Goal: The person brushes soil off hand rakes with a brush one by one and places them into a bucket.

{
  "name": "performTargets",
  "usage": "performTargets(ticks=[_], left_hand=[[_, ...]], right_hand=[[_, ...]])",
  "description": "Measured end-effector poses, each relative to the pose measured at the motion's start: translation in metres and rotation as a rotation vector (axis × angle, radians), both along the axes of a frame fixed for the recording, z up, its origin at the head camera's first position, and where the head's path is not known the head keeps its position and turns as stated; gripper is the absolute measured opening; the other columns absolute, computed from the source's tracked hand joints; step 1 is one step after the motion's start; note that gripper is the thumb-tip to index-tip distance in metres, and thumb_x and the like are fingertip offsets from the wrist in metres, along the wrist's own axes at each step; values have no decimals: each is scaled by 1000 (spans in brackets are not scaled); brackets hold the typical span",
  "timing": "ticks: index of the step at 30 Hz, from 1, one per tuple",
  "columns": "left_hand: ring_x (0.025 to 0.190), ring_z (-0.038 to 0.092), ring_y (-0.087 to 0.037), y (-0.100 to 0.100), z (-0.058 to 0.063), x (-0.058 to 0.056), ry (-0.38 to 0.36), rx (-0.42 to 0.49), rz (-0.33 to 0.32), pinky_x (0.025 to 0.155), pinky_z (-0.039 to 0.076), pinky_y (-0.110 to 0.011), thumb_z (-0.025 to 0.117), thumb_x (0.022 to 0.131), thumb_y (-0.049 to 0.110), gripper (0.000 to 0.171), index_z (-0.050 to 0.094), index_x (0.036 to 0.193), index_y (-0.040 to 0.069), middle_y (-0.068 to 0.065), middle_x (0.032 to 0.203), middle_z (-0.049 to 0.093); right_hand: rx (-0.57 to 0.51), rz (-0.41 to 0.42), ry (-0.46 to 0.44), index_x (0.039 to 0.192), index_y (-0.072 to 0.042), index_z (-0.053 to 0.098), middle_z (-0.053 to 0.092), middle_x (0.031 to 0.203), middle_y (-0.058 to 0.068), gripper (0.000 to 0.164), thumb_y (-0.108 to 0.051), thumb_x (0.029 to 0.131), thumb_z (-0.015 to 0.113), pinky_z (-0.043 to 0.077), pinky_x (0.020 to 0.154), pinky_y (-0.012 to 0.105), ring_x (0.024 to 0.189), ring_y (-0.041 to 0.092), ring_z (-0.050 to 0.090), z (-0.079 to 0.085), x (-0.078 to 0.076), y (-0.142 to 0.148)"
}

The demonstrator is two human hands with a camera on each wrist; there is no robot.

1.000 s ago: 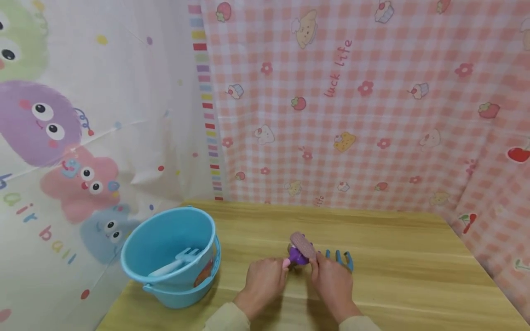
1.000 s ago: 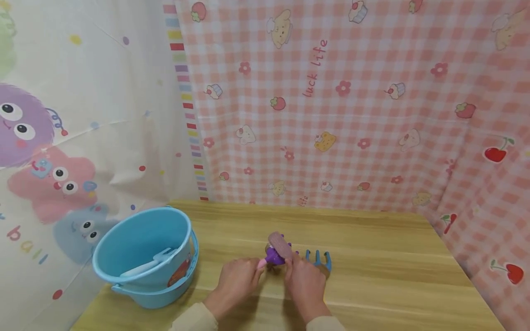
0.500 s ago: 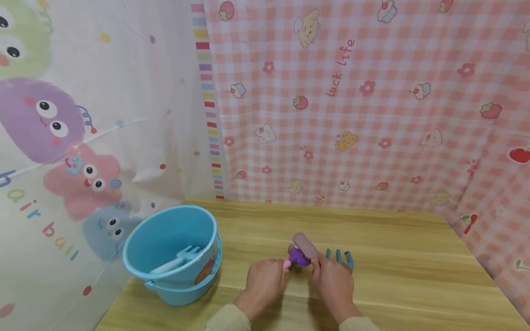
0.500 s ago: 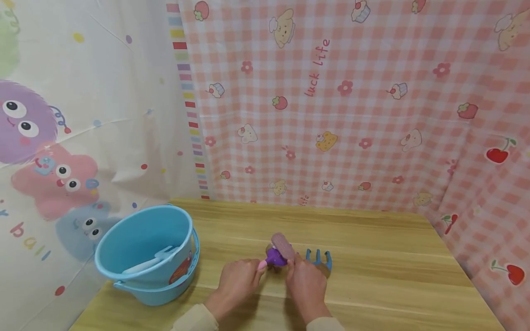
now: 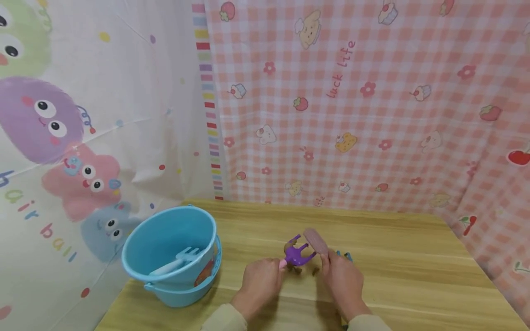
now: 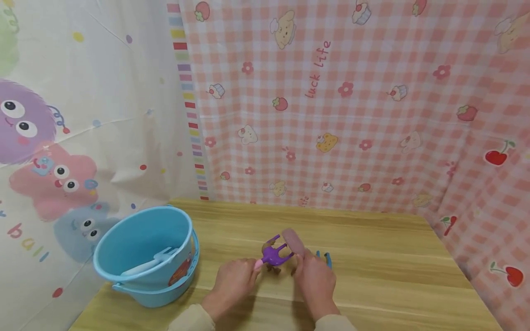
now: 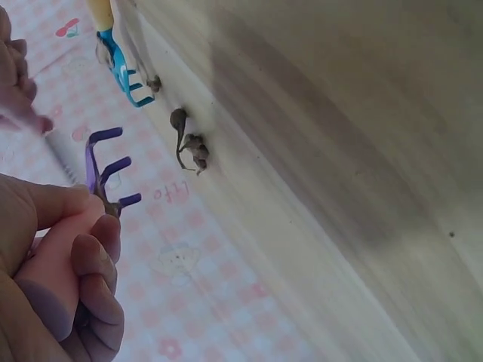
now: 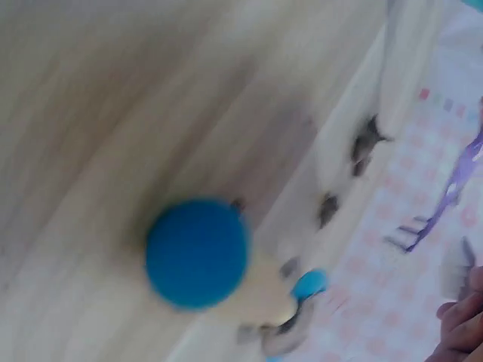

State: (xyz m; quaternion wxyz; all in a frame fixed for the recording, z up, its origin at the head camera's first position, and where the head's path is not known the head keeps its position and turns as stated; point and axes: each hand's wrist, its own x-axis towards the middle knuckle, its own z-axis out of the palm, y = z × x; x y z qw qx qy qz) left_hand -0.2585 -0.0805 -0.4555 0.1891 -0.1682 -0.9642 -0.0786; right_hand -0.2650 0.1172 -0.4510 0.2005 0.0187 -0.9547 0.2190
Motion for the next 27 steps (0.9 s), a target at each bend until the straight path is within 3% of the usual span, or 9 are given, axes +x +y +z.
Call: performTargets(ticks=[4,6,10,18,22,27], left_hand=[[46,48,-12,-2,1,-2,18,-19,-21,43,39,-27,72,87,25,26,60,67,13,4,56,49],[47,51,-13,-1,1,-2,35,-21,-28,44,40,-28,74,85,25,26,61,67,13,4,56,52],[49,52,-13,0,-1,0,28,-21,-29,46,41,-28,74,85,28,25,62,69,13,4,58,52],[50,52,-13,1,-3,2,22,-23,-24,47,42,-28,74,85,29,25,63,70,12,3,59,53],[49,49,-12,-2,-1,2,-2,-31,-13,45,40,-27,72,88,30,26,62,71,13,4,58,51],[48,46,-11,-5,5,0,2,-37,-13,44,38,-26,71,89,29,25,63,74,11,4,58,48]], right_hand=[[50,93,146,105,-5,72,70,78,12,22,-23,94,67,46,44,42,59,30,64,-3,7,-16],[70,106,163,104,-6,72,71,80,12,21,-23,93,68,47,45,41,59,30,65,-6,11,-22],[67,71,115,105,-6,72,72,82,13,21,-23,93,68,49,47,44,61,32,66,-13,13,-23],[68,46,-5,102,-5,71,64,68,12,22,-25,96,64,45,42,41,53,29,59,-13,8,-15],[35,-10,-57,100,-4,70,67,74,17,21,-23,97,61,47,45,48,60,37,63,-12,5,1],[-30,-45,-58,107,-5,71,71,87,19,22,-23,97,61,48,50,53,70,42,66,-10,4,10]])
